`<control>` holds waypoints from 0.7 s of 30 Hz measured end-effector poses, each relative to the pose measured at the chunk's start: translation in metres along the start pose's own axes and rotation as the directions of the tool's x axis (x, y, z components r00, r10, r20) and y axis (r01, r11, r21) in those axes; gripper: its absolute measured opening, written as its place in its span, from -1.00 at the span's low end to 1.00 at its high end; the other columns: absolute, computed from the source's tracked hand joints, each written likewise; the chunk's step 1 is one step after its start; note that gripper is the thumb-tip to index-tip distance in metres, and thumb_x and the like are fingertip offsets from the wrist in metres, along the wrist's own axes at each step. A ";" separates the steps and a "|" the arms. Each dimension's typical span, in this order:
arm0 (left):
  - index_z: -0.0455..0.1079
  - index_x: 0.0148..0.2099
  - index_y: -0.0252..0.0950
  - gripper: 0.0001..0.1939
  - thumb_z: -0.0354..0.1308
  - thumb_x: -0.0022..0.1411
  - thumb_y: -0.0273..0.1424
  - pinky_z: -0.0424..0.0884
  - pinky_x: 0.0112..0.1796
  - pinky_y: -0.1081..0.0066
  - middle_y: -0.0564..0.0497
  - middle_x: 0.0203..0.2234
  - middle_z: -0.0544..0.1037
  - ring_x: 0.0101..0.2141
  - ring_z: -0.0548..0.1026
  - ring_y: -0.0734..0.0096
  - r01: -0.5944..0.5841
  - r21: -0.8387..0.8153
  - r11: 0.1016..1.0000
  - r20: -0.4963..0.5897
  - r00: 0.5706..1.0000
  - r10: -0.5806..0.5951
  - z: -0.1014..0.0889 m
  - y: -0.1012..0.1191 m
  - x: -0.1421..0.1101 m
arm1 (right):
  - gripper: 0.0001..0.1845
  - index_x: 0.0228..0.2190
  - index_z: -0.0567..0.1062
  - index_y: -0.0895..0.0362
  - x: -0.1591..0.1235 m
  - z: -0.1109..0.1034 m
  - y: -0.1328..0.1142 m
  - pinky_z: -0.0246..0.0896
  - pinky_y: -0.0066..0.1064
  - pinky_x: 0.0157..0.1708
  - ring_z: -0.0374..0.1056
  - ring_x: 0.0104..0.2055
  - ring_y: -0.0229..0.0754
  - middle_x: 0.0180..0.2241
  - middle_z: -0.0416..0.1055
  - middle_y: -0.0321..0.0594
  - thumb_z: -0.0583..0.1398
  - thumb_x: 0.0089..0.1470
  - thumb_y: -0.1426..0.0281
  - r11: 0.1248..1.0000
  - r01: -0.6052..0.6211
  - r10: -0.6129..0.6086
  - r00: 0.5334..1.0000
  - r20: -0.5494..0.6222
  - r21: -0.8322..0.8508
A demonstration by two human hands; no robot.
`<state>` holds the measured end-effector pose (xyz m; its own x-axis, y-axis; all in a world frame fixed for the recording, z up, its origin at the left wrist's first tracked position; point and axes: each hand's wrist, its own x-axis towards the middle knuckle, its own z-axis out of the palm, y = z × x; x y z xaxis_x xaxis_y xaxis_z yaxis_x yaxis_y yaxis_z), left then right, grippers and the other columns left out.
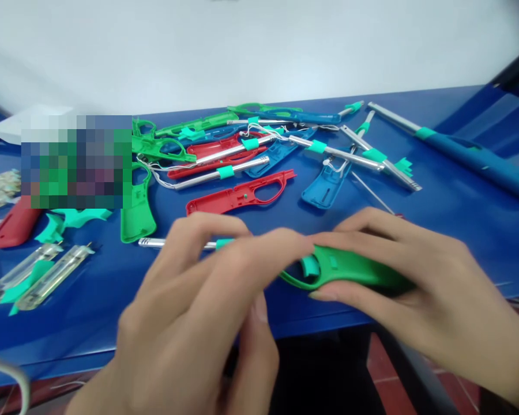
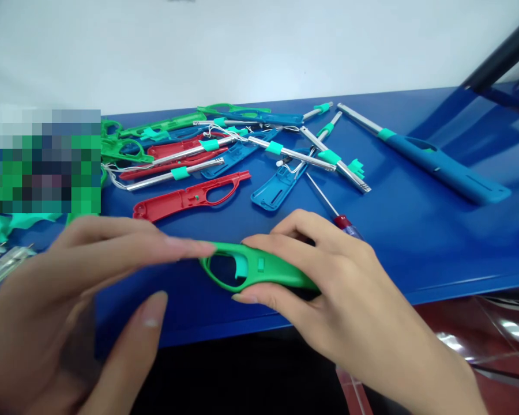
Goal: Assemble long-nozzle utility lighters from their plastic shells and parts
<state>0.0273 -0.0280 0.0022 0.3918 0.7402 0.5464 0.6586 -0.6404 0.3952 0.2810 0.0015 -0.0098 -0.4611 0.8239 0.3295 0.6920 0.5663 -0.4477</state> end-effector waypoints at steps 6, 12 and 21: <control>0.56 0.18 -0.25 -0.68 0.16 0.48 -0.58 0.47 0.27 0.37 0.05 0.10 0.70 0.10 0.60 0.41 -0.004 0.041 0.999 0.093 0.996 0.000 0.007 -0.010 0.010 | -0.57 0.09 0.72 -0.18 -0.001 0.001 0.002 0.58 -0.10 -0.19 0.61 -0.10 0.15 -0.14 0.65 -0.13 0.34 0.33 -0.08 1.000 -0.001 0.002 1.000 0.006 -0.031; 0.55 0.28 -0.27 -0.70 0.20 0.59 -0.47 0.44 0.30 0.47 0.01 0.17 0.66 0.16 0.60 0.44 -0.025 0.009 1.000 0.137 0.990 0.023 0.003 -0.013 0.004 | -0.62 0.13 0.66 -0.27 -0.010 -0.002 0.006 0.51 -0.14 -0.21 0.60 -0.16 0.01 -0.02 0.60 -0.24 0.30 0.40 -0.07 1.000 -0.028 0.028 1.000 0.014 0.001; 0.45 0.34 -0.28 -0.65 0.13 0.63 -0.59 0.47 0.28 0.50 0.02 0.16 0.65 0.14 0.59 0.46 -0.173 0.062 0.983 0.206 0.966 0.157 -0.002 -0.023 0.003 | -0.66 0.18 0.57 -0.30 -0.011 -0.002 0.005 0.42 -0.24 -0.18 0.53 -0.16 -0.17 -0.03 0.50 -0.37 0.25 0.48 -0.03 0.999 0.029 -0.029 1.000 0.013 -0.023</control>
<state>0.0118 -0.0118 -0.0039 0.6141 0.6566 0.4379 0.6194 -0.7449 0.2482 0.2909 -0.0043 -0.0140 -0.4877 0.8076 0.3316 0.6911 0.5892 -0.4186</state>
